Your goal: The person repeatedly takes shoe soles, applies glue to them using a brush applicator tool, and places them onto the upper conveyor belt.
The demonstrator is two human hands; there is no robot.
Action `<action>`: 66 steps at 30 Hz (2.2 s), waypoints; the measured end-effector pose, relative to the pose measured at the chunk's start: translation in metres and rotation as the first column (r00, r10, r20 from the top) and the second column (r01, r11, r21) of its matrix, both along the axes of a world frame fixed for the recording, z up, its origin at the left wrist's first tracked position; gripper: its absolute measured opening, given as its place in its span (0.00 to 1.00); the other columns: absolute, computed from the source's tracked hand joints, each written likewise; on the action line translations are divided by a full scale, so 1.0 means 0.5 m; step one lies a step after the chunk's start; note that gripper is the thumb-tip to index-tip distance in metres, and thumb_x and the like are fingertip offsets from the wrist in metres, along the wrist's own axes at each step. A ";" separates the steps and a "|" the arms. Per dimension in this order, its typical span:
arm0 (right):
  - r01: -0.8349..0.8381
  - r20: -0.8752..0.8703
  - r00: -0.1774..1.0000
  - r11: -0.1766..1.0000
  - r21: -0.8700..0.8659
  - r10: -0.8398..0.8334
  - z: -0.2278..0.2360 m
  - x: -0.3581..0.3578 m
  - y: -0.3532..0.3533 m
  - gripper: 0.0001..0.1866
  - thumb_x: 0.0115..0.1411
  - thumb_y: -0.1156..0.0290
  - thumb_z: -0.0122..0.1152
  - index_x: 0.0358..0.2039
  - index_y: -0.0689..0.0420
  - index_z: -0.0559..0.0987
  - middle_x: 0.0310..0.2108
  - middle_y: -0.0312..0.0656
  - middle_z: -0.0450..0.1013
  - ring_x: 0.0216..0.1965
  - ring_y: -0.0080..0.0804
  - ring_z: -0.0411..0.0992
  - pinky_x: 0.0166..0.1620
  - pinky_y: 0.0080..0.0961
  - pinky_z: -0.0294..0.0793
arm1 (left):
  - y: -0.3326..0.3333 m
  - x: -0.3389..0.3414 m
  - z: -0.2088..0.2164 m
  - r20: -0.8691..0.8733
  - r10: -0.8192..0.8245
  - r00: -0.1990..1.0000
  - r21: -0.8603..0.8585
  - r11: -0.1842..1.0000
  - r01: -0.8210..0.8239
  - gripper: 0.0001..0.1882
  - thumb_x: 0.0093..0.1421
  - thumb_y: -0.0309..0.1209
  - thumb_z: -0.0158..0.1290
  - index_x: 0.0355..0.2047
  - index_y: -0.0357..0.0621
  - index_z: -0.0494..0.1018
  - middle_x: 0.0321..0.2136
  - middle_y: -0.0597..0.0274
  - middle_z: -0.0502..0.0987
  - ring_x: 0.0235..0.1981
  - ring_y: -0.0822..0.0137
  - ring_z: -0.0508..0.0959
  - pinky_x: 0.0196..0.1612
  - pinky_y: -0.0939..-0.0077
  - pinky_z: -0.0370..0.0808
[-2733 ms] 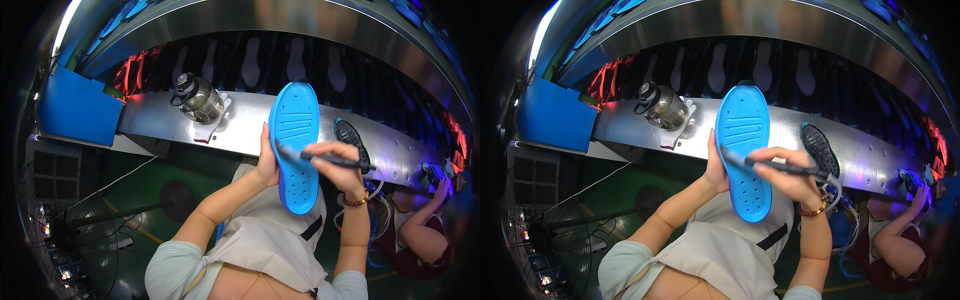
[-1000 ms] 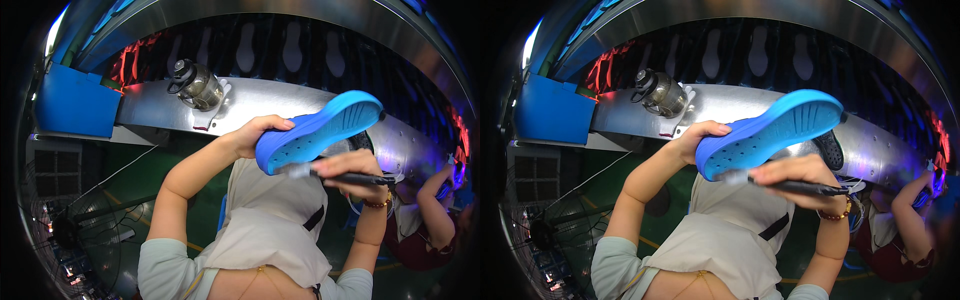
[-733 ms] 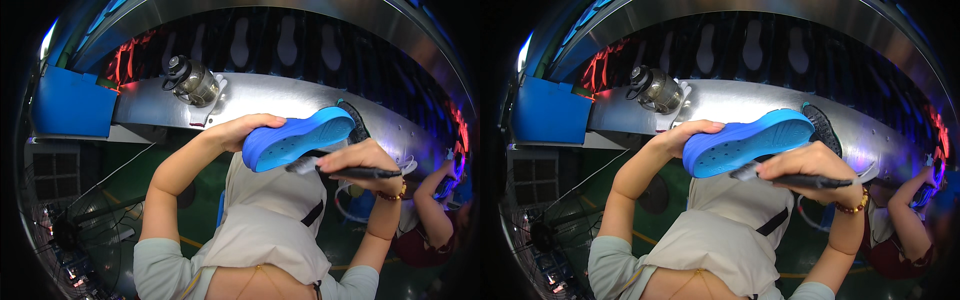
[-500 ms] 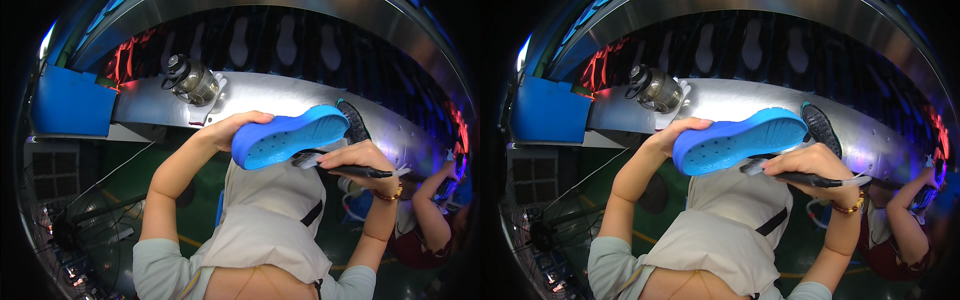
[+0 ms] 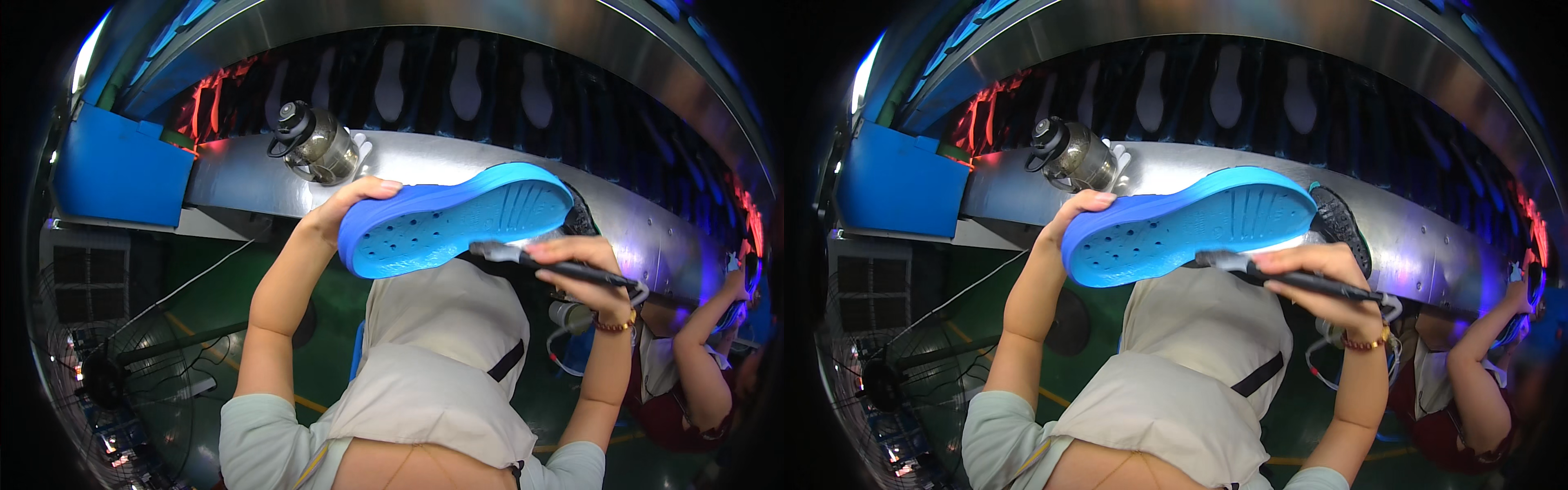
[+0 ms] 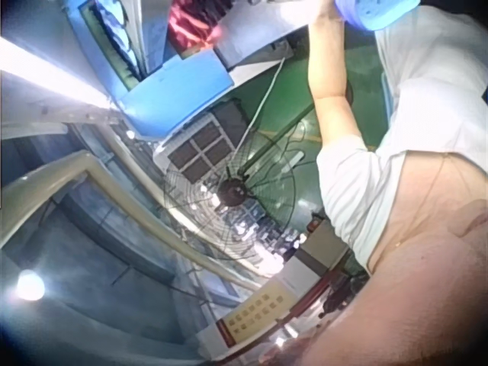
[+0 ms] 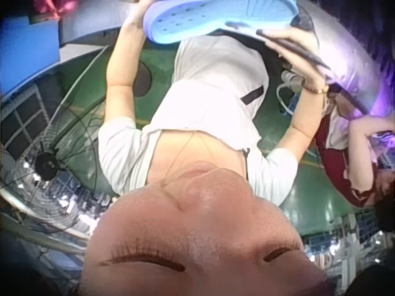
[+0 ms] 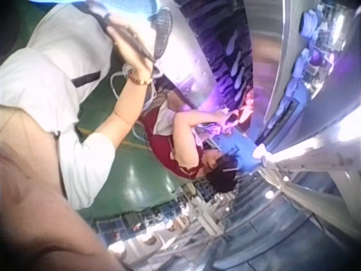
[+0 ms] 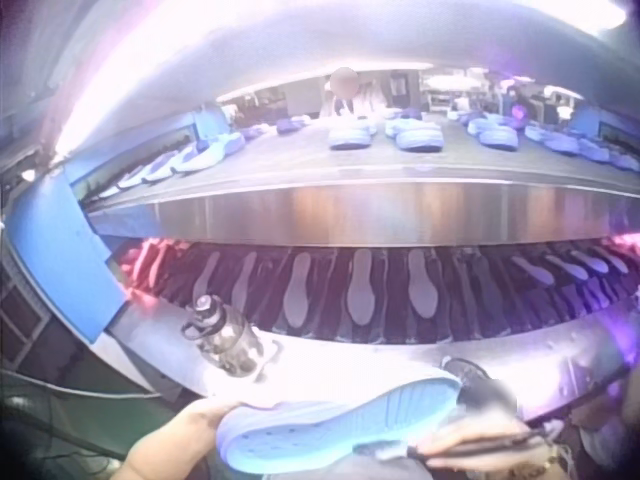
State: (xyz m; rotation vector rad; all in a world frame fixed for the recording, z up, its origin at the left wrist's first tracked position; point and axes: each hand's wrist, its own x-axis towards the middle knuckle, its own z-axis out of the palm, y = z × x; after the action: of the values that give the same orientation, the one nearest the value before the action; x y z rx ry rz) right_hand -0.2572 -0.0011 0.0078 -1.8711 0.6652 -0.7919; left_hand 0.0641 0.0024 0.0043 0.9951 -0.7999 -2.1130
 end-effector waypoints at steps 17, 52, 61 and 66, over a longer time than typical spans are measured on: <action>0.149 0.018 0.988 0.900 -0.410 -0.155 -0.069 0.128 0.066 0.07 0.38 0.80 0.60 0.23 0.60 0.75 0.25 0.42 0.73 0.28 0.36 0.72 0.35 0.25 0.72 | -0.030 -0.160 -0.181 -0.476 0.345 0.809 0.179 0.939 -0.295 0.45 0.53 0.67 0.20 0.54 0.42 0.57 0.48 0.48 0.66 0.49 0.54 0.67 0.53 0.56 0.63; 0.177 0.460 0.817 0.910 0.374 -0.348 -0.047 0.133 0.118 0.08 0.52 0.80 0.54 0.35 0.67 0.71 0.38 0.54 0.71 0.33 0.32 0.72 0.38 0.24 0.74 | 0.034 -0.175 -0.036 -0.668 0.330 0.666 -0.017 0.889 -0.457 0.32 0.61 0.49 0.25 0.59 0.40 0.44 0.56 0.51 0.55 0.56 0.57 0.60 0.57 0.61 0.57; 0.231 0.504 0.720 0.849 0.475 -0.477 -0.063 0.156 0.116 0.08 0.52 0.80 0.53 0.35 0.67 0.71 0.37 0.52 0.71 0.36 0.31 0.72 0.39 0.24 0.73 | 0.045 -0.196 -0.084 -0.725 0.333 0.602 0.148 0.930 -0.336 0.27 0.60 0.47 0.34 0.51 0.37 0.60 0.44 0.49 0.70 0.44 0.57 0.72 0.45 0.63 0.71; 0.261 0.403 0.836 0.915 0.307 -0.373 -0.049 0.149 0.126 0.08 0.51 0.82 0.54 0.34 0.67 0.72 0.37 0.51 0.72 0.40 0.34 0.71 0.45 0.27 0.69 | 0.026 -0.174 -0.090 -0.659 0.432 0.616 0.123 0.870 -0.478 0.23 0.59 0.41 0.37 0.48 0.37 0.63 0.41 0.50 0.72 0.40 0.59 0.74 0.45 0.65 0.71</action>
State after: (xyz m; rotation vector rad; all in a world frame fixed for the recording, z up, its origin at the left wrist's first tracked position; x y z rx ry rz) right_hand -0.1829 0.0618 -0.0167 -1.2971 0.7405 -1.2612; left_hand -0.0229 0.0153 -0.0408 0.2740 -0.1984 -1.7650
